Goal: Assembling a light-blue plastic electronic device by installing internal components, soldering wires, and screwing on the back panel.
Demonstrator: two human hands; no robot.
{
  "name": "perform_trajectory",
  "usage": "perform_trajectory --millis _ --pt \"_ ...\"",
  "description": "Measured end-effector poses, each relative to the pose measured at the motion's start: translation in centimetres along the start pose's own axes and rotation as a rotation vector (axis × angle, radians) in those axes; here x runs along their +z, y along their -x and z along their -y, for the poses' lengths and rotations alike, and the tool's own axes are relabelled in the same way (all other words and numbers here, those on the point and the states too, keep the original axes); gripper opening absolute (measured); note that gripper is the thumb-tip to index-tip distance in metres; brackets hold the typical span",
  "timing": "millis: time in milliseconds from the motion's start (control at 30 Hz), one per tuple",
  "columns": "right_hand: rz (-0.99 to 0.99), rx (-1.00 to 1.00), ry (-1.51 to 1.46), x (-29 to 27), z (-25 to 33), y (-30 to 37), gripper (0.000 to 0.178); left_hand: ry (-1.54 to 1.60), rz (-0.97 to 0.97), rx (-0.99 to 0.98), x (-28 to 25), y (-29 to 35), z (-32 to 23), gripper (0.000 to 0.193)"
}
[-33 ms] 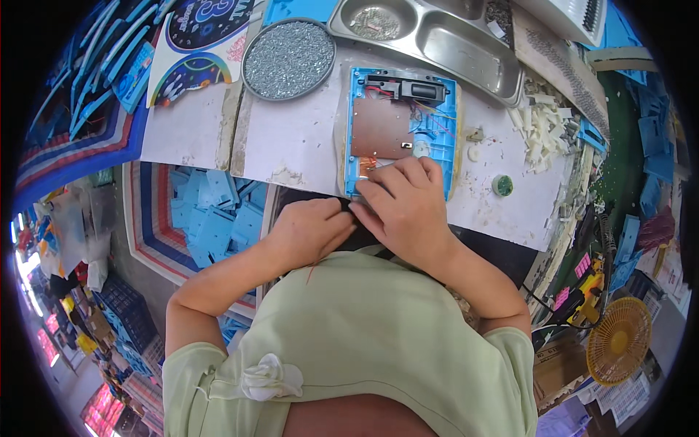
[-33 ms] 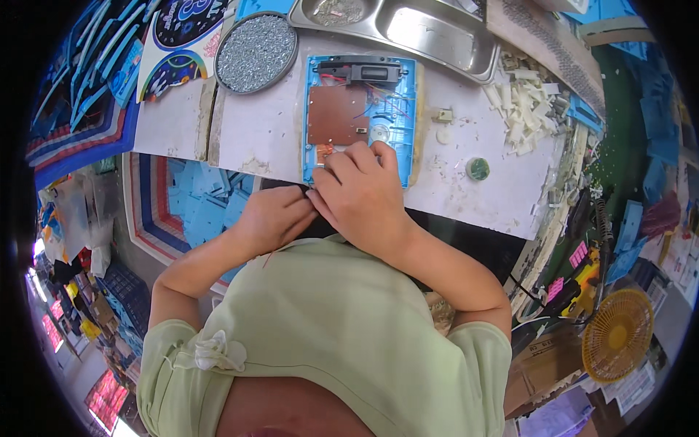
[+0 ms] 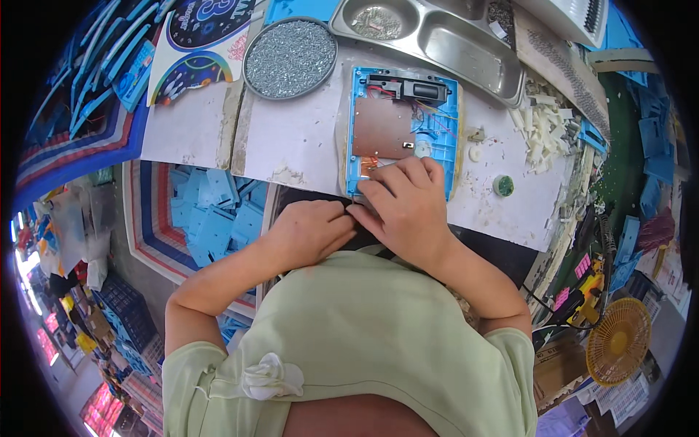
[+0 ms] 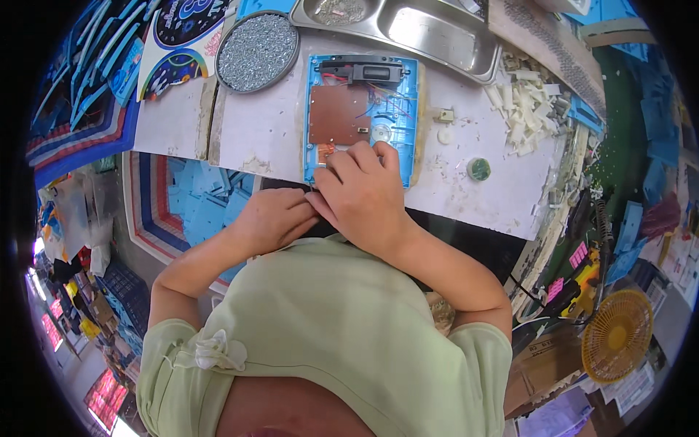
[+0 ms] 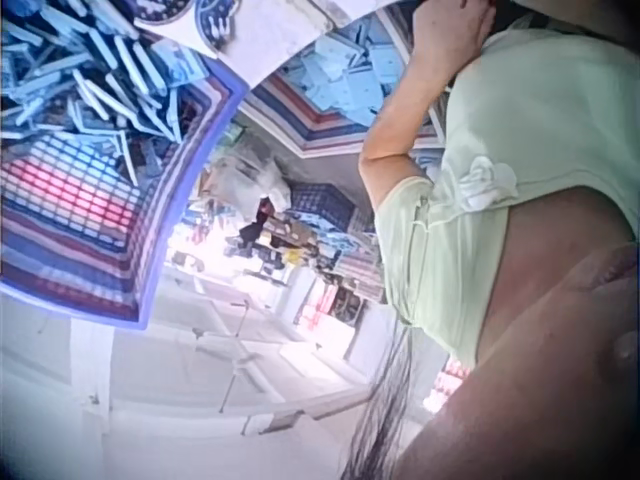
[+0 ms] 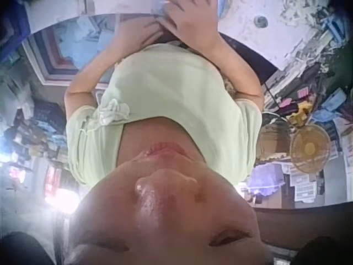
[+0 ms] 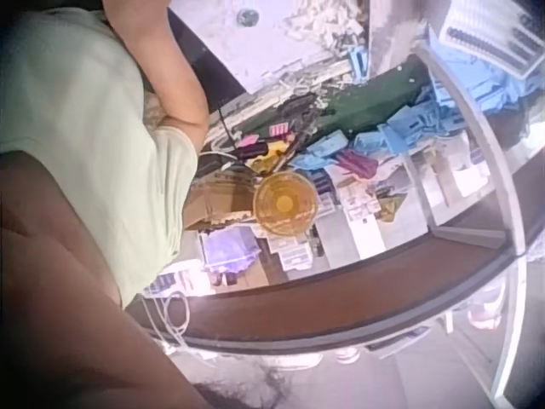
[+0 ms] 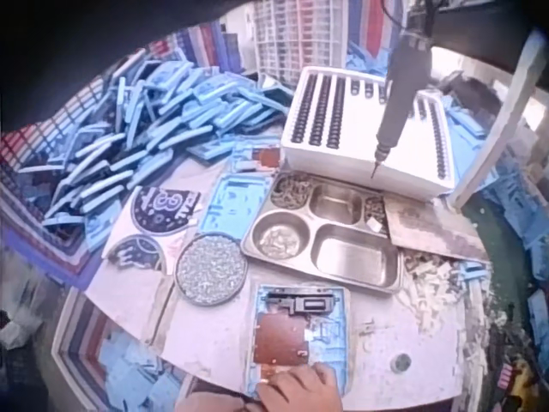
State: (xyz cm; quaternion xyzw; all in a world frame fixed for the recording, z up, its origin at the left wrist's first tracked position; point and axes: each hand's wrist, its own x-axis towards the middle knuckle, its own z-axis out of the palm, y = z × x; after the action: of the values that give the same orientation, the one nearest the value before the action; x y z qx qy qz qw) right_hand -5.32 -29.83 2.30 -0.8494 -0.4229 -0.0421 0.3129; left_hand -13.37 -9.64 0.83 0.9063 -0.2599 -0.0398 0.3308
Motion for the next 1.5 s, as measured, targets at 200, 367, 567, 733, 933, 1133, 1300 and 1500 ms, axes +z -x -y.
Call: perform_trajectory --millis 200,367,567,733,933,1133,1300,1500 --pt "0.039 0.063 0.06 0.3 1.0 -0.3 0.027 0.172 -0.03 -0.031 -4.5 -2.1 1.3 0.02" --pt "0.028 -0.055 -0.169 -6.3 -3.5 -2.3 0.019 0.134 -0.162 0.095 -2.1 -2.4 3.8 0.02" --pt "-0.525 0.337 0.194 -18.0 -20.8 -11.9 0.014 0.144 -0.156 0.157 -2.6 -3.3 4.2 0.025" --pt "-0.675 -0.002 0.772 -23.4 -33.4 -22.0 0.019 0.167 -0.144 0.156 -2.3 -3.6 4.2 0.027" --pt "-0.62 -0.154 0.874 -23.5 -36.6 -28.1 0.014 0.161 -0.154 0.106 -2.4 -3.0 4.0 0.028" --pt "-0.504 -0.275 0.829 -26.8 -37.2 -27.8 0.015 0.172 -0.154 0.101 -2.4 -3.3 3.9 0.027" --pt "-1.006 0.094 -0.001 -30.4 -30.9 -19.2 0.014 0.151 -0.167 0.081 -2.6 -3.5 3.5 0.024" --pt "-0.714 0.215 -0.314 -15.4 -10.0 -2.2 0.006 0.166 -0.158 0.051 -2.2 -3.1 3.9 0.023"
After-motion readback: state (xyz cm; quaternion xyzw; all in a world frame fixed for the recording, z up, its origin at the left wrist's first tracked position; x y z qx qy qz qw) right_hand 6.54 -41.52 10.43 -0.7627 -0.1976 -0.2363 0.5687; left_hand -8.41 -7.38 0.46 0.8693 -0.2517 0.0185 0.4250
